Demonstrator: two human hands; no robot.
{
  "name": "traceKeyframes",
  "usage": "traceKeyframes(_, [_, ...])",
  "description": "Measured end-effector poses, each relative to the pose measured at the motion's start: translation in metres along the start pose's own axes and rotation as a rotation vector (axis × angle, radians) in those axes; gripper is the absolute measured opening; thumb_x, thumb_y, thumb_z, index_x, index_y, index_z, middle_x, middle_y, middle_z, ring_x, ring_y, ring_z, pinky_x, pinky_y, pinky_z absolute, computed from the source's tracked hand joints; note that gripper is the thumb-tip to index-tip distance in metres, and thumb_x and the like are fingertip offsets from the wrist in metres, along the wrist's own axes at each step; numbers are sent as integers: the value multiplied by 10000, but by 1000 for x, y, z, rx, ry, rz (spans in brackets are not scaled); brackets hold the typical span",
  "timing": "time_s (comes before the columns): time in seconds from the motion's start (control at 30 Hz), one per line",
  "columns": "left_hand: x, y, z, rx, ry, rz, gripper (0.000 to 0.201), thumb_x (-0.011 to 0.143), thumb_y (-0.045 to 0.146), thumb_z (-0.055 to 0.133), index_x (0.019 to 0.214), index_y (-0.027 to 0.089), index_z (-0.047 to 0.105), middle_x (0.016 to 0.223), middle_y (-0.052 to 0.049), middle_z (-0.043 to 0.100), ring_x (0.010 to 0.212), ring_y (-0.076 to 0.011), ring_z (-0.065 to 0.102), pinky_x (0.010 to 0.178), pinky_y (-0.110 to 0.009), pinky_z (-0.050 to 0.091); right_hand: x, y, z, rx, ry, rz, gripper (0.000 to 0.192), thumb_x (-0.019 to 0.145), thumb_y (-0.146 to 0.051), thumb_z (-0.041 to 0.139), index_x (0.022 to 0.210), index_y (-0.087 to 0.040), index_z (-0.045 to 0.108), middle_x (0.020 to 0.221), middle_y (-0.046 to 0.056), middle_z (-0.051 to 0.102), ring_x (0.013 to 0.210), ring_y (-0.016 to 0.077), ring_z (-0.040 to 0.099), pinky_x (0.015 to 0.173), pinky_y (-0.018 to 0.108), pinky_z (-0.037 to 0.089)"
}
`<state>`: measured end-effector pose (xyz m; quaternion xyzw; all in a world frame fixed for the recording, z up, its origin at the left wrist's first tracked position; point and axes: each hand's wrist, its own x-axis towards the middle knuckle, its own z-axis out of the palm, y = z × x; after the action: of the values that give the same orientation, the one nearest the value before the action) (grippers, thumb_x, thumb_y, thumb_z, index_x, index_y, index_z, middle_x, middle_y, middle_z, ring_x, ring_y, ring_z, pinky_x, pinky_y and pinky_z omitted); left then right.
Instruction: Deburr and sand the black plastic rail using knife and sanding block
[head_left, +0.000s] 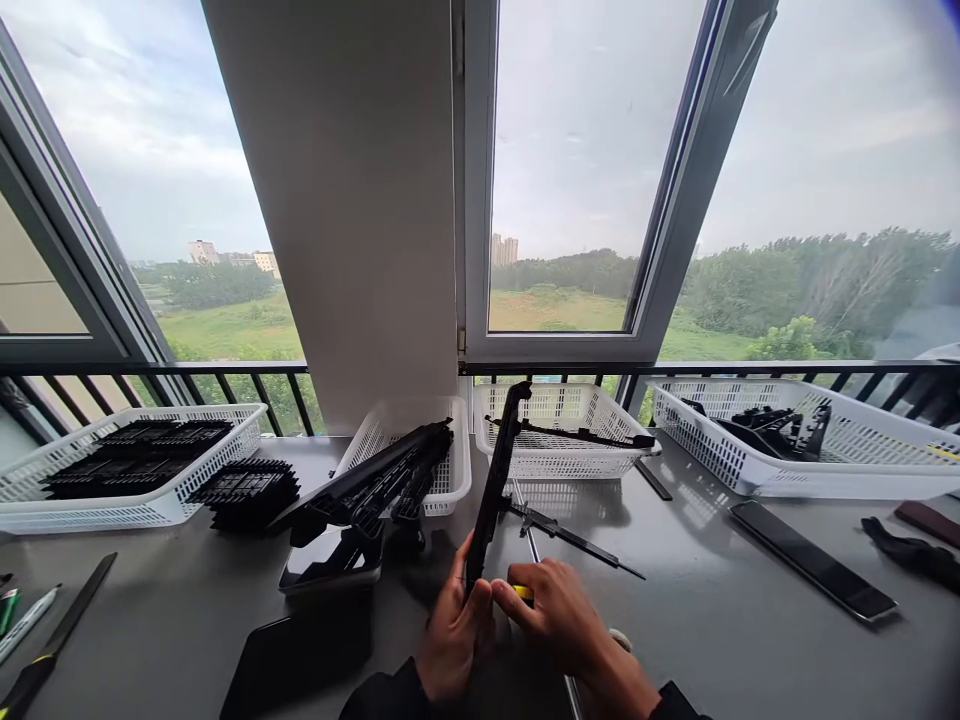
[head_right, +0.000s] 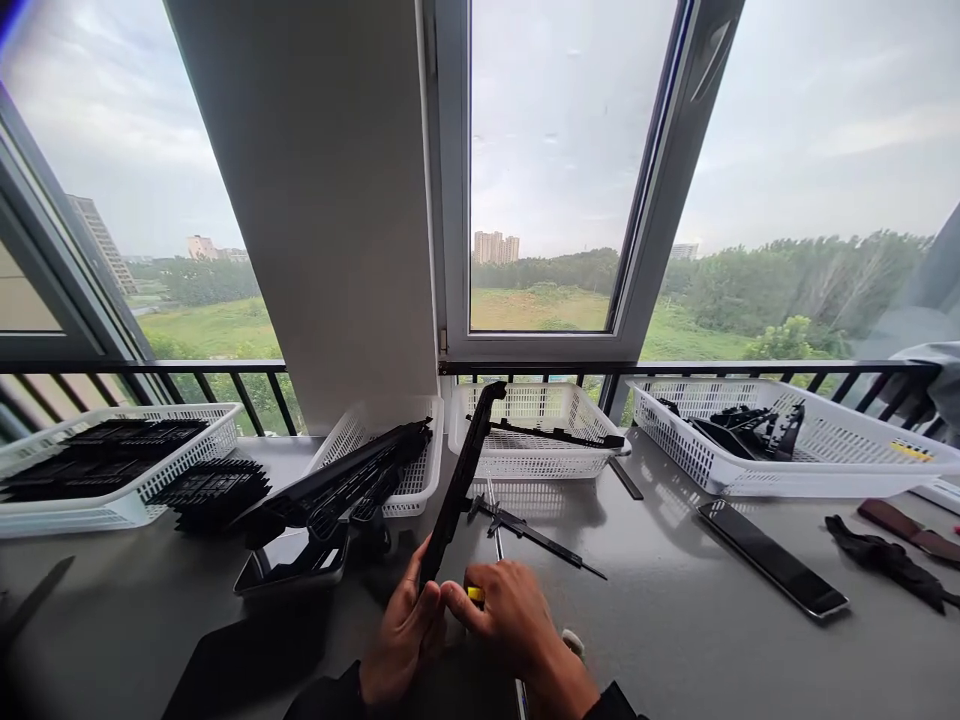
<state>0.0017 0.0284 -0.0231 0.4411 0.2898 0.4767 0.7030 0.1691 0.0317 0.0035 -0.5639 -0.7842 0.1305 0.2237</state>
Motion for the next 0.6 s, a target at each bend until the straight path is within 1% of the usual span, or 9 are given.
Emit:
traceKeyframes(0.07, [1, 0, -1, 2, 3, -2, 1053, 829, 787, 722, 1623, 259, 275, 508, 165, 304, 392, -49, 177, 373, -168, 189, 0, 1, 0, 1, 7, 17, 806, 1051, -772, 219, 582, -208, 552, 533, 12, 535, 542, 157, 446, 593, 335, 175])
traceKeyframes(0.17, [2, -2, -2, 7, 9, -2, 968, 826, 794, 717, 1550, 252, 373, 503, 170, 281, 398, -53, 159, 373, -168, 174, 1, 4, 0, 6, 27, 37, 798, 1052, -770, 229, 578, -207, 534, 534, 8, 522, 549, 155, 442, 596, 334, 180])
traceKeyframes(0.27, [4, -4, -3, 19, 3, -4, 855, 813, 801, 723, 1416, 244, 484, 498, 170, 302, 388, -50, 173, 372, -168, 177, 2, 7, 1, 26, 26, 37, 772, 1043, -770, 267, 571, -207, 506, 522, -12, 468, 527, 141, 375, 589, 334, 174])
traceKeyframes(0.33, [4, -3, -3, 30, -2, -9, 819, 795, 807, 735, 1346, 243, 516, 493, 168, 329, 383, -53, 195, 368, -171, 196, 2, 8, 1, 46, 18, 40, 748, 1032, -770, 297, 570, -208, 474, 519, -23, 434, 523, 135, 339, 585, 333, 166])
traceKeyframes(0.4, [4, -3, -3, 45, 3, -12, 822, 791, 801, 745, 1343, 239, 511, 496, 166, 355, 387, -58, 216, 367, -174, 219, 2, 8, 2, 57, 16, 50, 724, 1024, -765, 321, 578, -209, 448, 527, -25, 422, 534, 136, 332, 589, 333, 159])
traceKeyframes(0.6, [1, 0, -2, 99, 31, -31, 927, 828, 746, 760, 1478, 188, 405, 511, 165, 413, 380, -67, 244, 351, -188, 245, 2, 9, 4, 81, 34, 75, 673, 1028, -731, 338, 602, -214, 410, 541, -15, 435, 557, 147, 364, 604, 329, 164])
